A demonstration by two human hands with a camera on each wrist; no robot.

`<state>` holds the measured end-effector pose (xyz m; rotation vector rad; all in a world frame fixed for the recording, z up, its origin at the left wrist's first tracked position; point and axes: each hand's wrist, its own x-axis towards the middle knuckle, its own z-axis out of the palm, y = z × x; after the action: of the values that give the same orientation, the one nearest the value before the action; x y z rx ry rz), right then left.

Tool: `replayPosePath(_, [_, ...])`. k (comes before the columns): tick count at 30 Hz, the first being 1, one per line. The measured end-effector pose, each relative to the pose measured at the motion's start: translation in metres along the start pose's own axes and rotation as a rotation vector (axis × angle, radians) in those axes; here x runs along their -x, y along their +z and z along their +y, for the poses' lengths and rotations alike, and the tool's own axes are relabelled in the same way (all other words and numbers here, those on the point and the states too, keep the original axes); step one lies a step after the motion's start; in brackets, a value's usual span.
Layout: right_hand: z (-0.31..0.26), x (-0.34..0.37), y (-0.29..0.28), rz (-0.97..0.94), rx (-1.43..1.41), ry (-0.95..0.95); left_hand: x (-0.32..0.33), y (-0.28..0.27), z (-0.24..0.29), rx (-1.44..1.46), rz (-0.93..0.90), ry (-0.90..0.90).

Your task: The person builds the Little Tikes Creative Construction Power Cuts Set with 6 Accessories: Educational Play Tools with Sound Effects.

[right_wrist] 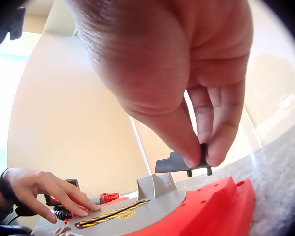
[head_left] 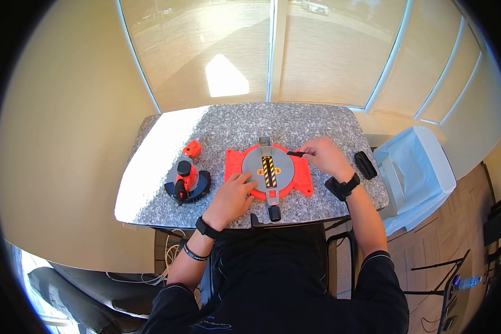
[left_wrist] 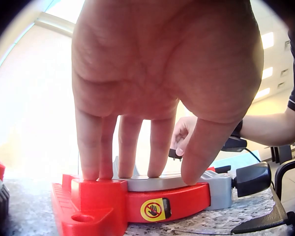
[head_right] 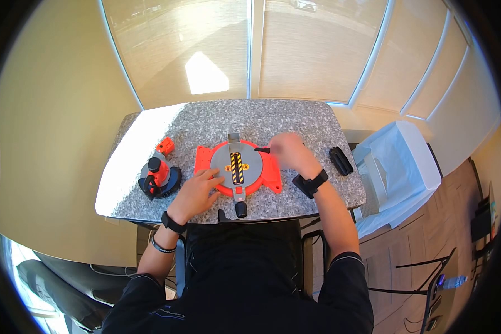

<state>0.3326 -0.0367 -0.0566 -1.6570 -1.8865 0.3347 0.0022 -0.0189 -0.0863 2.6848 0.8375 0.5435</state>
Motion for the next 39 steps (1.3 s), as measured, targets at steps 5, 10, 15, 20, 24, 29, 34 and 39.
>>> replayPosePath(5, [-0.003,0.001,0.007,-0.013,0.018,-0.092,0.000,0.000,0.000,-0.005,0.007,0.002])
replayPosePath(10, [0.000,-0.001,0.015,-0.025,-0.011,-0.117,0.000,0.000,-0.001,0.007,0.003,0.006])
replayPosePath(15, [0.001,-0.001,0.018,-0.039,0.028,-0.151,0.001,0.003,-0.005,0.007,0.021,0.032])
replayPosePath(20, [0.002,-0.001,0.019,-0.036,0.016,-0.167,0.001,0.003,-0.004,0.012,0.016,0.019])
replayPosePath(24, [0.003,0.000,0.020,-0.041,0.011,-0.142,0.002,0.004,-0.005,0.011,0.040,0.053])
replayPosePath(29, [0.001,0.000,0.020,-0.048,0.013,-0.127,0.001,0.003,-0.005,0.006,0.037,0.052])
replayPosePath(34, [0.001,0.000,0.020,-0.057,0.014,-0.127,0.001,0.004,-0.004,-0.003,0.022,0.023])
replayPosePath(39, [0.004,0.001,0.022,-0.051,0.006,-0.135,0.001,0.005,-0.005,0.000,0.026,0.028])
